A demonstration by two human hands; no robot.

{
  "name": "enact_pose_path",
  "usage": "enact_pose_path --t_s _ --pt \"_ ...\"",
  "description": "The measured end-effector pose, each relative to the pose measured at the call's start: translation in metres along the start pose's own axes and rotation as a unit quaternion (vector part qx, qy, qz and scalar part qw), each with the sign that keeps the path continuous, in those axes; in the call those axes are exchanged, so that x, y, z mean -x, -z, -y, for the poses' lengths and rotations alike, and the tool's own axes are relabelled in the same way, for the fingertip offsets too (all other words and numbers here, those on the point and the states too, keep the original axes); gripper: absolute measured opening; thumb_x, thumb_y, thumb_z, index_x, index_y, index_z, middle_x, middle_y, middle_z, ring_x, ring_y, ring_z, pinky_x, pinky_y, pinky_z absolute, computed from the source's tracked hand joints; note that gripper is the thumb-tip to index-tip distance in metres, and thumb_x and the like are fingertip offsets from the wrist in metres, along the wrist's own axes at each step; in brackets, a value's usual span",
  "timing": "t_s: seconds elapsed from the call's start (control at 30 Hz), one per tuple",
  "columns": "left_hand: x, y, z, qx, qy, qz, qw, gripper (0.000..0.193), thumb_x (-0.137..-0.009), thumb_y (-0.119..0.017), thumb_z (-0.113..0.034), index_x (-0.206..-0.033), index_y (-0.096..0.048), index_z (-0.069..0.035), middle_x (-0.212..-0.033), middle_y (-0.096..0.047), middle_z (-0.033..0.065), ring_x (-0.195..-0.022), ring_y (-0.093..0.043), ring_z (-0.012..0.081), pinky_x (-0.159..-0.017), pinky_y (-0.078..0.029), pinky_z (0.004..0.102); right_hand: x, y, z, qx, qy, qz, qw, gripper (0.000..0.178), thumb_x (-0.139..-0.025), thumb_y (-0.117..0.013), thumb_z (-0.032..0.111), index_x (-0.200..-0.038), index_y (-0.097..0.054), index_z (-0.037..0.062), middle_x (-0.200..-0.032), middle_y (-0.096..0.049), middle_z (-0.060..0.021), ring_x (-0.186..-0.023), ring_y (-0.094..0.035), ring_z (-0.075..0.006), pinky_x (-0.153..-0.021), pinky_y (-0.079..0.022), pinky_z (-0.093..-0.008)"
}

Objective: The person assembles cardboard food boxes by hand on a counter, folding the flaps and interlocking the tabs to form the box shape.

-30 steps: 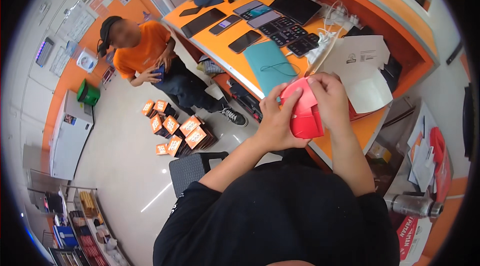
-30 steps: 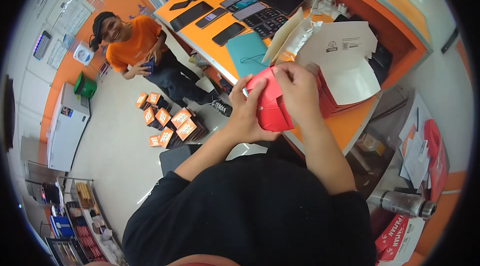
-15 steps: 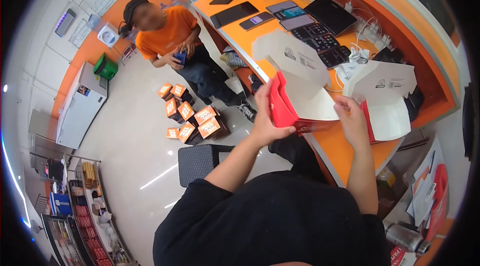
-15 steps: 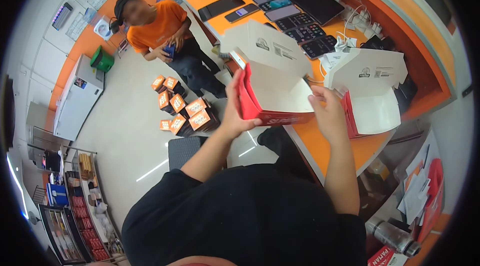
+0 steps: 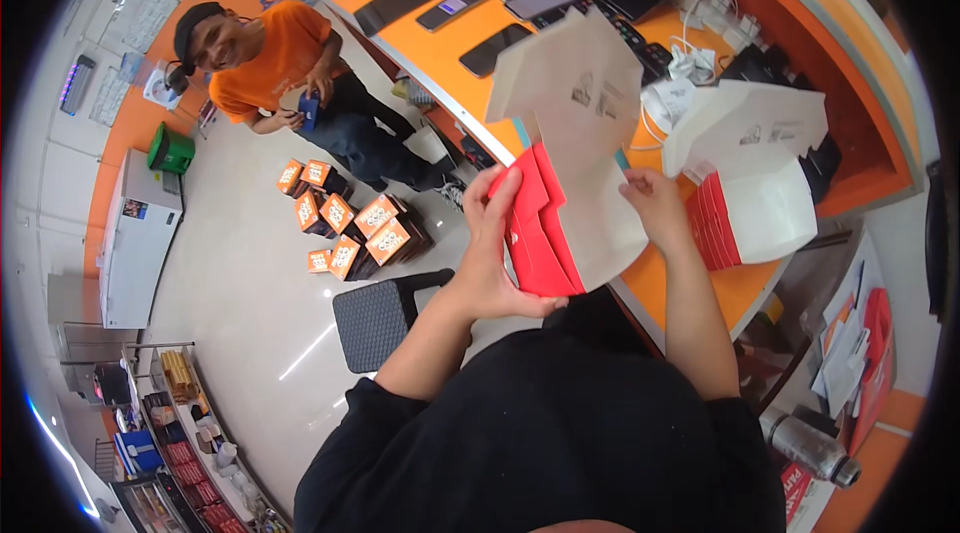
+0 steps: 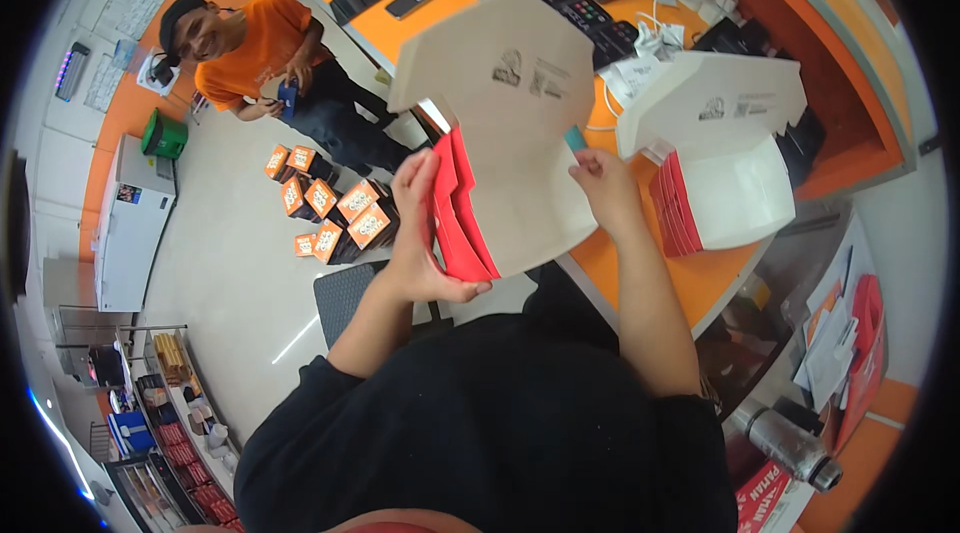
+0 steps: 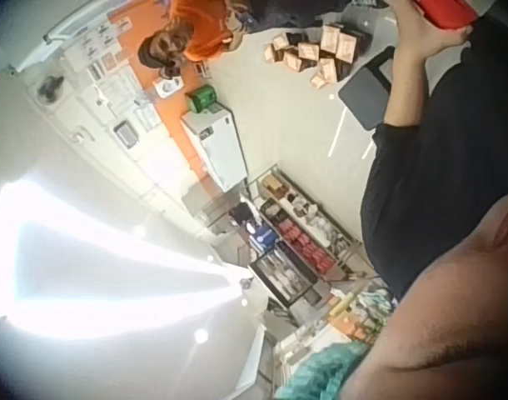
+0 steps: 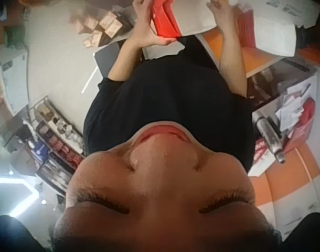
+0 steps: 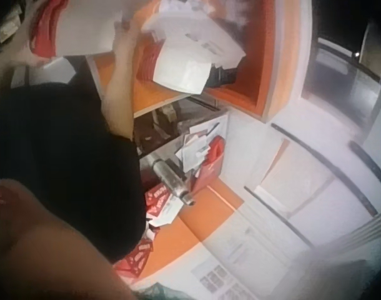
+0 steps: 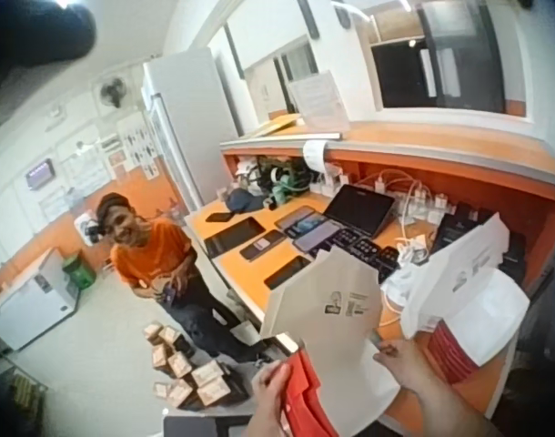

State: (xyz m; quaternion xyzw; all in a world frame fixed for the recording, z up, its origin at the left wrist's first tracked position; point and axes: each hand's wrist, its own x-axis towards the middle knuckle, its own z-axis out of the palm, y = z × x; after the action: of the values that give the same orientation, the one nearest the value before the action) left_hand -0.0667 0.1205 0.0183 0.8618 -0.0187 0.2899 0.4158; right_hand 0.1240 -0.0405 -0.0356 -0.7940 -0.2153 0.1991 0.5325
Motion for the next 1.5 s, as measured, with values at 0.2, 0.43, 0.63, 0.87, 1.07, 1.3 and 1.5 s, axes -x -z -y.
enact_pose_path --t_s 0.2,0.43,0.63,0.87,1.07,1.3,1.5 --pt "-0.015 0.002 -0.003 -0.014 0.004 -0.04 0.999 0.124 -0.04 -0.084 -0.043 -0.14 -0.02 -0.007 -0.131 -0.019 0.0201 -0.124 -0.022 0.0384 -0.102 -0.027 0.0481 -0.031 0.009 0.015 0.075 0.042 -0.008 0.996 0.019 -0.08 -0.063 0.011 -0.092 -0.058 -0.0026 -0.078 -0.06 -0.0099 -0.075 -0.057 -0.0175 -0.07 -0.046 -0.0287" --pt "0.003 -0.014 0.001 -0.02 0.04 -0.065 0.997 0.123 -0.043 -0.085 -0.039 -0.141 -0.018 -0.009 -0.134 -0.012 0.0234 -0.126 -0.019 0.0431 -0.102 -0.028 0.0481 0.046 0.003 0.084 -0.044 0.212 0.18 0.96 0.029 -0.088 -0.054 0.016 -0.109 -0.054 -0.0024 -0.105 -0.059 -0.0129 -0.103 -0.053 -0.018 -0.085 -0.041 -0.0291" --pt "0.008 -0.014 -0.015 -0.058 0.041 -0.104 0.992 0.118 -0.046 -0.082 -0.038 -0.141 -0.02 -0.008 -0.134 -0.016 0.027 -0.121 -0.026 0.0473 -0.1 -0.032 0.0484 0.064 0.005 0.098 -0.076 0.105 0.299 0.946 0.023 -0.091 -0.05 0.015 -0.097 -0.06 -0.0041 -0.089 -0.061 -0.0054 -0.081 -0.056 -0.0111 -0.074 -0.043 -0.0244" --pt "0.026 -0.017 -0.021 -0.16 0.061 -0.073 0.983 0.122 -0.044 -0.081 -0.046 -0.141 -0.019 -0.005 -0.137 -0.019 0.0282 -0.119 -0.031 0.0444 -0.096 -0.029 0.0492 0.072 -0.004 0.097 0.102 0.086 0.279 0.951 0.024 -0.087 -0.057 0.017 -0.093 -0.06 -0.0057 -0.076 -0.061 -0.0075 -0.072 -0.055 -0.0107 -0.065 -0.045 -0.0262" --pt "0.032 -0.034 -0.02 -0.146 0.096 -0.044 0.984 0.116 -0.048 -0.079 -0.048 -0.14 -0.023 -0.005 -0.132 -0.024 0.0265 -0.12 -0.029 0.0444 -0.098 -0.023 0.0617 0.08 0.0 0.095 0.134 0.084 0.271 0.95 0.023 -0.087 -0.054 0.017 -0.093 -0.06 -0.0039 -0.069 -0.058 -0.0144 -0.061 -0.054 -0.0166 -0.059 -0.044 -0.0303" --pt "0.007 -0.02 -0.035 -0.135 0.031 -0.1 0.985 0.103 -0.051 -0.074 -0.046 -0.136 -0.032 -0.006 -0.128 -0.029 0.0279 -0.121 -0.028 0.044 -0.098 -0.023 0.063 0.097 -0.02 0.116 0.1 0.227 0.104 0.963 0.024 -0.094 -0.044 0.014 -0.079 -0.054 -0.0014 -0.066 -0.05 -0.0025 -0.062 -0.045 -0.0081 -0.058 -0.039 -0.025" --pt "-0.001 -0.019 -0.033 -0.146 0.014 -0.101 0.984 0.105 -0.048 -0.074 -0.045 -0.136 -0.032 -0.007 -0.127 -0.03 0.0282 -0.117 -0.032 0.0439 -0.097 -0.028 0.057 0.093 -0.011 0.107 0.037 0.175 0.078 0.981 0.022 -0.093 -0.045 0.013 -0.085 -0.056 -0.0029 -0.071 -0.055 -0.0052 -0.064 -0.05 -0.0105 -0.059 -0.041 -0.0277"
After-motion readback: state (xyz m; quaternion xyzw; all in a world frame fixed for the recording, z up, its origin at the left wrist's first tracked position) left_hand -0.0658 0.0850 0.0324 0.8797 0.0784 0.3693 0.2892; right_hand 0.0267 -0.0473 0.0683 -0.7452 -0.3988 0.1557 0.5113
